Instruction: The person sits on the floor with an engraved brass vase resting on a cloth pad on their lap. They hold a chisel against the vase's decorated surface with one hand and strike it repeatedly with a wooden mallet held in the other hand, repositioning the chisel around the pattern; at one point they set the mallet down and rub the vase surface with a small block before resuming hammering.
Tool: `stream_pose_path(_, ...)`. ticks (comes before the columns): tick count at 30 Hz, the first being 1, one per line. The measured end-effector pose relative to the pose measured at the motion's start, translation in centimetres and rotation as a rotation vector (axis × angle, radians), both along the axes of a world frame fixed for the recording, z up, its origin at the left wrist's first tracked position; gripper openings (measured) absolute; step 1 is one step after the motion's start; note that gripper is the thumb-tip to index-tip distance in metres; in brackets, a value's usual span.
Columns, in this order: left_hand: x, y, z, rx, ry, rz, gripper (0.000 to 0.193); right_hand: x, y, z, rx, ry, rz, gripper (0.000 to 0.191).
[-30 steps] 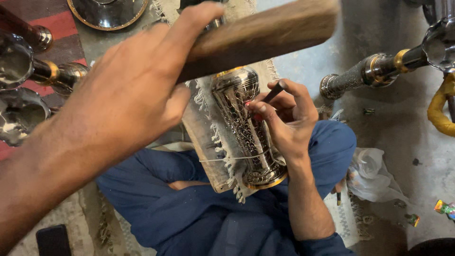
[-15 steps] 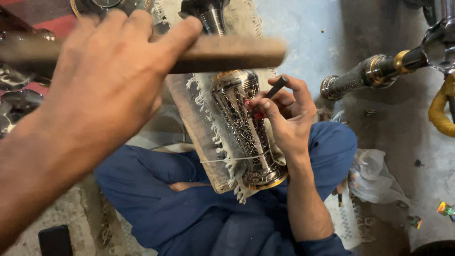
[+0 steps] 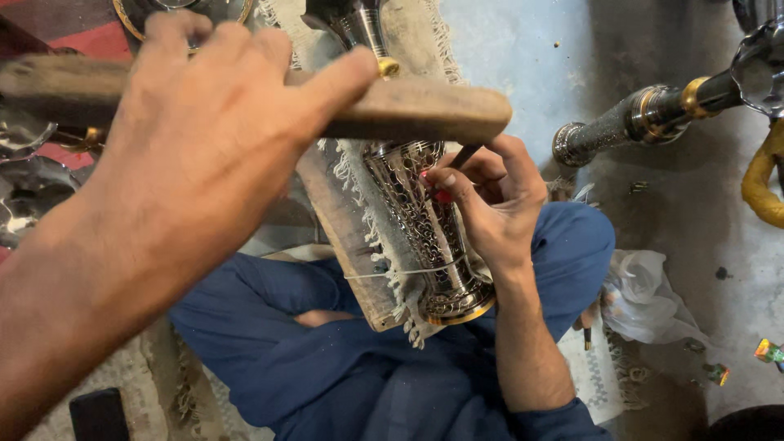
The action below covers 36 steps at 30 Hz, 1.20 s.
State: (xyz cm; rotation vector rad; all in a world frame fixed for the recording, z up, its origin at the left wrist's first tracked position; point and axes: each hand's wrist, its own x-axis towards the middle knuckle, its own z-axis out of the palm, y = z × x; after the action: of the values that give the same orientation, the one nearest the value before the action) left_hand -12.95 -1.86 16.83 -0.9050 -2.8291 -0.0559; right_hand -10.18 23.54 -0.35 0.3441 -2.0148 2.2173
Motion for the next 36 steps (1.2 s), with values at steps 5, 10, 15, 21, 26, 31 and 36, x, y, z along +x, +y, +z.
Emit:
stream_pose_path(5,-0.3,-0.1,-0.3,0.095,-0.063,0.019,0.061,0.0,0.0,0.1,-0.019,0.002,0.009,0.039)
stream_pose_path(10,-0.2,-0.1,-0.1,0.309,-0.232,0.077,0.066,-0.1,0.0,-0.1,-0.022,0.027,0.022,0.040)
stream_pose_path(15,-0.5,0.3,0.1,0.177,-0.123,0.032,0.065,0.0,0.0,-0.1,-0.021,-0.025,0.004,0.040)
stream_pose_path(21,-0.6,0.2,-0.2,0.118,-0.077,0.039,0.064,-0.1,-0.2,-0.3,-0.080,-0.038,0.016,0.042)
stream_pose_path(26,-0.6,0.4,-0.3,-0.079,0.079,0.010,0.063,0.0,-0.1,-0.3,-0.049,-0.038,0.006,0.040)
stream_pose_path(31,-0.8,1.0,0.1,-0.171,0.227,-0.028,0.064,0.0,-0.1,-0.3,-0.058,-0.040,0.014,0.038)
stream_pose_path(36,-1.0,0.7,-0.1,-0.026,0.021,0.022,0.064,0.0,-0.2,-0.2,-0.045,-0.036,0.019,0.038)
